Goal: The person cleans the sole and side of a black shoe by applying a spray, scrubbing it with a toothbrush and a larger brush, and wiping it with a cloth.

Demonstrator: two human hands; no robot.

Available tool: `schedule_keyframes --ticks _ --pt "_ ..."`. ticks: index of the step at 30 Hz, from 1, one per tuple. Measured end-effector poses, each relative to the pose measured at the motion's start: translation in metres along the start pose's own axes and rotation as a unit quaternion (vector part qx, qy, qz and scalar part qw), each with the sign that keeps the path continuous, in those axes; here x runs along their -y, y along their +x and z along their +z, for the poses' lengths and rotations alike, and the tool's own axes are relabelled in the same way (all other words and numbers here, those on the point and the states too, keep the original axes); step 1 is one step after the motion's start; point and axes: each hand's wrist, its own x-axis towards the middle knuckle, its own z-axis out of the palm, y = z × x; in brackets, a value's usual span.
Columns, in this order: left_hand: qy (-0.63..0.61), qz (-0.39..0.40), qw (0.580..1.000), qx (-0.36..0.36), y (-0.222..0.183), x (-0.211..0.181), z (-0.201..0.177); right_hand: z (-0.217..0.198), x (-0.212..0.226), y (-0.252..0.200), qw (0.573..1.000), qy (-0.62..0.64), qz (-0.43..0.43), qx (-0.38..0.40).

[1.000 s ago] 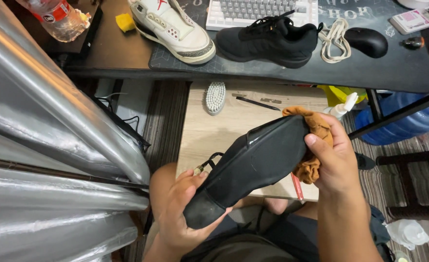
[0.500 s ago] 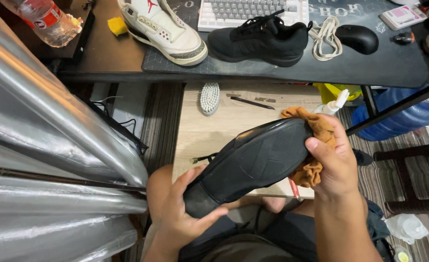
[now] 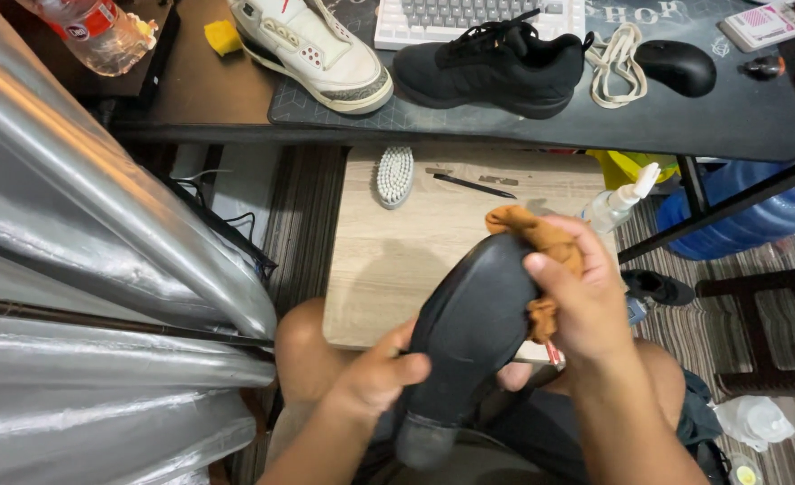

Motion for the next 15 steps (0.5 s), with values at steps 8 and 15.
schedule_keyframes --ticks 8,15 --pt "-0.251 -0.018 0.968 0.009 0.024 0.004 0.015 0.046 0.007 -0.034 0.826 -0.374 -0.412 0.095" --pt "-0.339 -0.170 0.925 0.001 0.024 0.069 -0.110 0.052 -0.038 -0.073 0.720 -0.442 -0.516 0.142"
